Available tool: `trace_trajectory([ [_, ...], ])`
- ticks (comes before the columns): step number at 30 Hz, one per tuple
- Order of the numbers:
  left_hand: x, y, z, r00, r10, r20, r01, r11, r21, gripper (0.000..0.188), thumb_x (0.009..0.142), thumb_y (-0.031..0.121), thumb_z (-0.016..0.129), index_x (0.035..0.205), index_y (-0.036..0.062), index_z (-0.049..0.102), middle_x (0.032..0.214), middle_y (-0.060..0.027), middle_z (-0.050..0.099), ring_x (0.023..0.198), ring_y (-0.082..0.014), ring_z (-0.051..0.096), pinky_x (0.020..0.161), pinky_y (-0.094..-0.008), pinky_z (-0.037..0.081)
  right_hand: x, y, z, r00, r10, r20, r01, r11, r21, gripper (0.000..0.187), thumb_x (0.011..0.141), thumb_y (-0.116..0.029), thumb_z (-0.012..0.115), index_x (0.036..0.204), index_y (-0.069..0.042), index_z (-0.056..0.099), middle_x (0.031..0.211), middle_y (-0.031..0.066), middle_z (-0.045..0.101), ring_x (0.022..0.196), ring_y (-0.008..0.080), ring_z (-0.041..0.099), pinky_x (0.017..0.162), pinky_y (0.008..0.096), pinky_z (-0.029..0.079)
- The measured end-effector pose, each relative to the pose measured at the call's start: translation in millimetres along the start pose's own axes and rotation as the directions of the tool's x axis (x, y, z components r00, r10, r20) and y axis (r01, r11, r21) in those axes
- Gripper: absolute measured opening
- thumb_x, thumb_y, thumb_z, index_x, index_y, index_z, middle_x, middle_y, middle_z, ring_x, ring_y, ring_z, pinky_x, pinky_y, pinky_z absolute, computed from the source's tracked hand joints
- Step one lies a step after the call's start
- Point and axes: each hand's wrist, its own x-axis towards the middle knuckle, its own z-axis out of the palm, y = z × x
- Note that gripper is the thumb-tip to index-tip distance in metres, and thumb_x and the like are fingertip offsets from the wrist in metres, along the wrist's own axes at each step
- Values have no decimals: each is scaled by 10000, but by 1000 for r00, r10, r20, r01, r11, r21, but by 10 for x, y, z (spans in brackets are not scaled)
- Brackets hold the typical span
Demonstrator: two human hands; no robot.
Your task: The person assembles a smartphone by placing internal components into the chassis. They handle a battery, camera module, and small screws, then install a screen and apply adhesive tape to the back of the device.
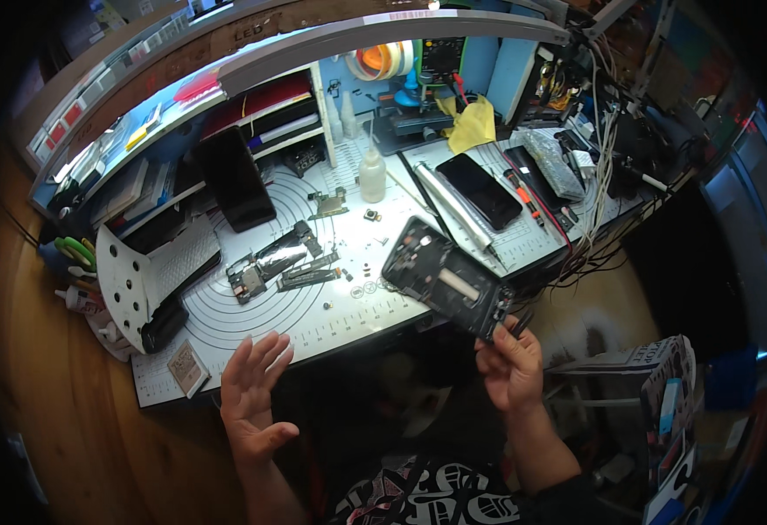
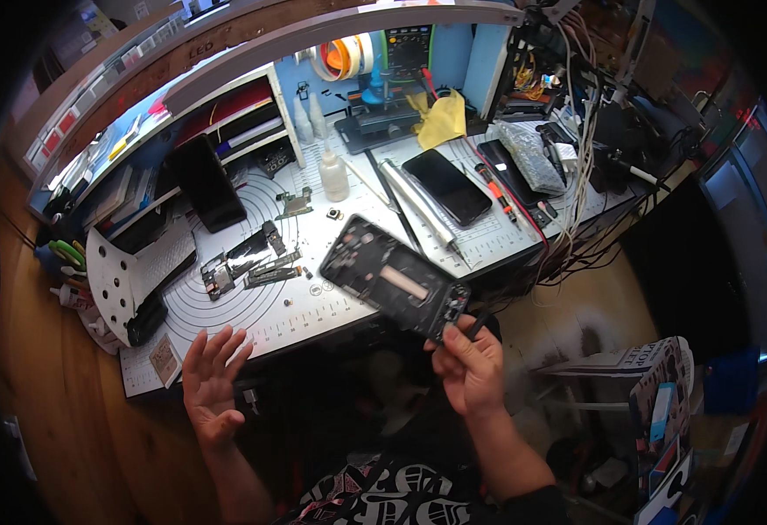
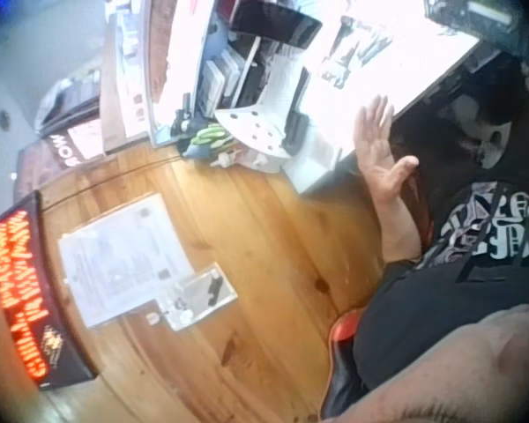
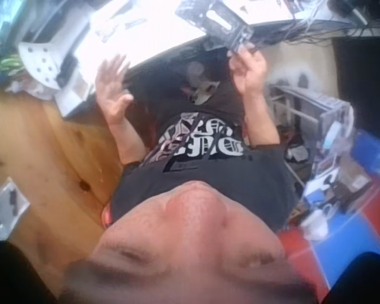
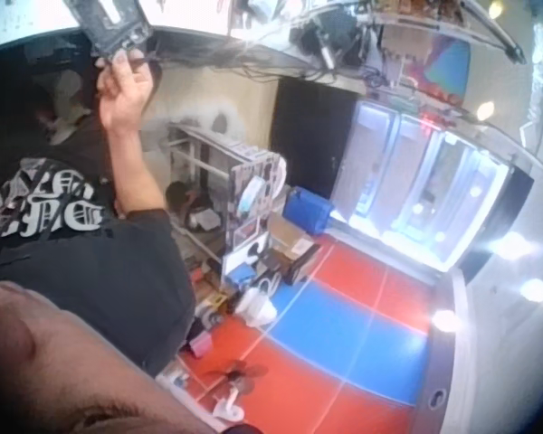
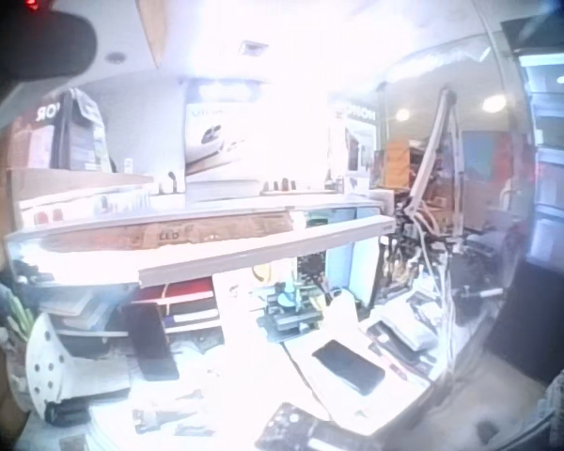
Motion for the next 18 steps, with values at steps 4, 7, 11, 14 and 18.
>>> trace_trajectory([
  [4,33,72,231,996,-77,37,73,990,118,713,833,142,839,1414,-95,501,1318,-276,634,1292,-390,600,1131,-504,445,162,-315,-380,947,-288,-141,273,955,-113,91,1033,-131,619,1017,-45,644,920,123,702,516,25,377,491,206,300],
  [7,53,73,460,992,-114,57,98,969,226,544,854,58,785,1328,-109,576,1245,-259,678,1219,-358,653,1106,-465,474,129,-506,-597,902,-373,-216,358,928,-107,57,1030,-97,619,1027,-45,642,935,153,711,519,24,376,497,207,305],
  [11,34,-30,747,989,-142,50,129,968,213,400,893,-5,690,1272,-113,619,1194,-242,705,1147,-328,692,1069,-424,509,-28,-545,-672,915,-322,-242,315,947,-67,65,998,-58,659,1041,-55,610,965,186,729,515,24,378,508,204,309],
  [14,77,-149,996,941,-337,26,327,928,177,334,943,-15,609,1262,-114,632,1167,-230,718,1111,-310,709,1049,-410,525,-230,-397,-584,950,-252,-185,245,968,-62,134,978,-55,689,1064,-48,587,980,188,741,522,23,385,513,208,312],
  [18,227,-423,1721,850,-461,253,475,880,7,393,1053,47,539,1426,-73,537,1296,-231,675,1155,-310,695,1042,-394,527,-625,-243,-507,980,-134,-146,132,991,-21,132,973,-37,687,1062,-45,589,1006,188,750,543,22,407,513,209,310],
])
